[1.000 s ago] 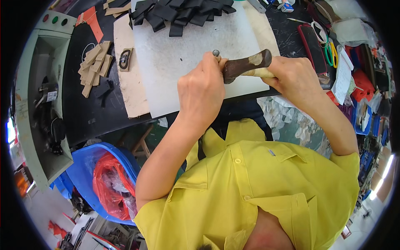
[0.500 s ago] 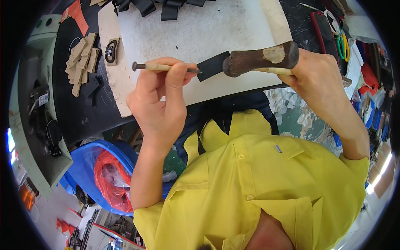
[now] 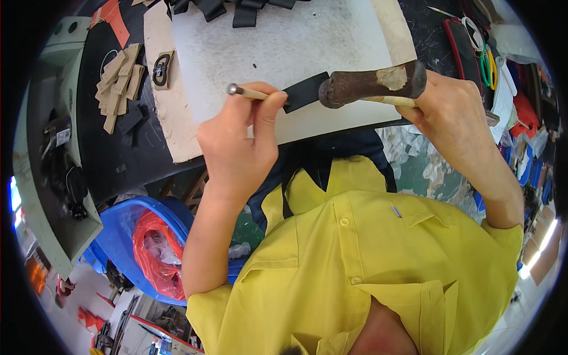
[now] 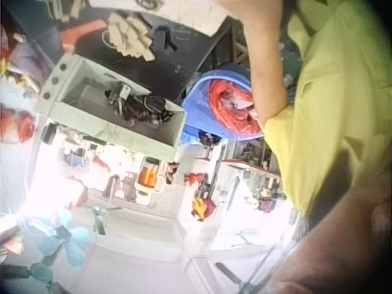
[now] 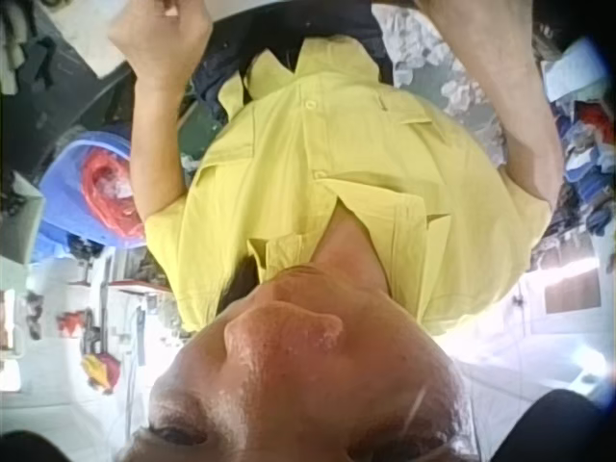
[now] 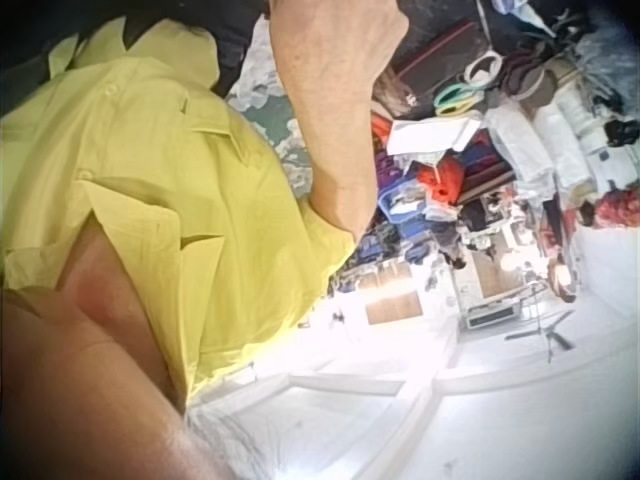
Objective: The person repeatedly punches holes into small black rectangular leather pieces using a metal punch and a hammer. They pick up each piece, position the punch, strike it with the hammer, and place the finished piece aside on the workbench.
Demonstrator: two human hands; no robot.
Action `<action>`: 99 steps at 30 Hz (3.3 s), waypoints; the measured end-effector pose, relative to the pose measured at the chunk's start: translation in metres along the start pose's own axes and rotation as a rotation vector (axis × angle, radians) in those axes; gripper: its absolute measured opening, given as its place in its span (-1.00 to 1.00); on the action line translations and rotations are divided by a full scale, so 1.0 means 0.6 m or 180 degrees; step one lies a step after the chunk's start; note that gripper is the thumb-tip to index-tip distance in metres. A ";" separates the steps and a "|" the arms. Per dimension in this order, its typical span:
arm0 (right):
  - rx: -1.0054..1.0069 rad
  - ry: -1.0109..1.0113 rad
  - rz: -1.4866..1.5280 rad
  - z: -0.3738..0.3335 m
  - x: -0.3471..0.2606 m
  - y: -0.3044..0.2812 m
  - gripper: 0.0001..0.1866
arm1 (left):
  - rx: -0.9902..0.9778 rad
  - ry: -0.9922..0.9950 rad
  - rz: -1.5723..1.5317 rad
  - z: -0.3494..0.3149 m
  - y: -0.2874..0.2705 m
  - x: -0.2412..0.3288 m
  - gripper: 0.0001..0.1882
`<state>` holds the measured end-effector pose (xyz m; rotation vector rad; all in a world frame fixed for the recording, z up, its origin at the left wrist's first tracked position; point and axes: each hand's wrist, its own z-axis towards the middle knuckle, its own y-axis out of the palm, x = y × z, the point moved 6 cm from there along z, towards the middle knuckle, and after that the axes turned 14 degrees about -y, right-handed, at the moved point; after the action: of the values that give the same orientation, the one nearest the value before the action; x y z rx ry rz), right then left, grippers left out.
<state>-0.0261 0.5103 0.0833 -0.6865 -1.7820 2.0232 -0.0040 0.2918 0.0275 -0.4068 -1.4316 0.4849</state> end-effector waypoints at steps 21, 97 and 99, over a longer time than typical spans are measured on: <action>0.0778 0.0183 0.0063 0.034 -0.005 -0.087 -0.77 | 0.0415 0.1017 0.1034 -0.016 0.014 0.043 -0.80; 0.1713 0.1352 0.1320 0.035 0.060 0.071 -0.95 | 0.0522 0.0251 0.0624 -0.021 0.023 0.015 -0.72; 0.1469 0.0976 0.0527 0.049 0.066 0.064 -0.87 | 0.0467 0.0114 0.0429 -0.029 0.020 0.011 -0.75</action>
<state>-0.0735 0.5034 0.0431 -0.9509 -1.0662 2.1824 0.0131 0.3058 0.0245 -0.3935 -1.3298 0.6841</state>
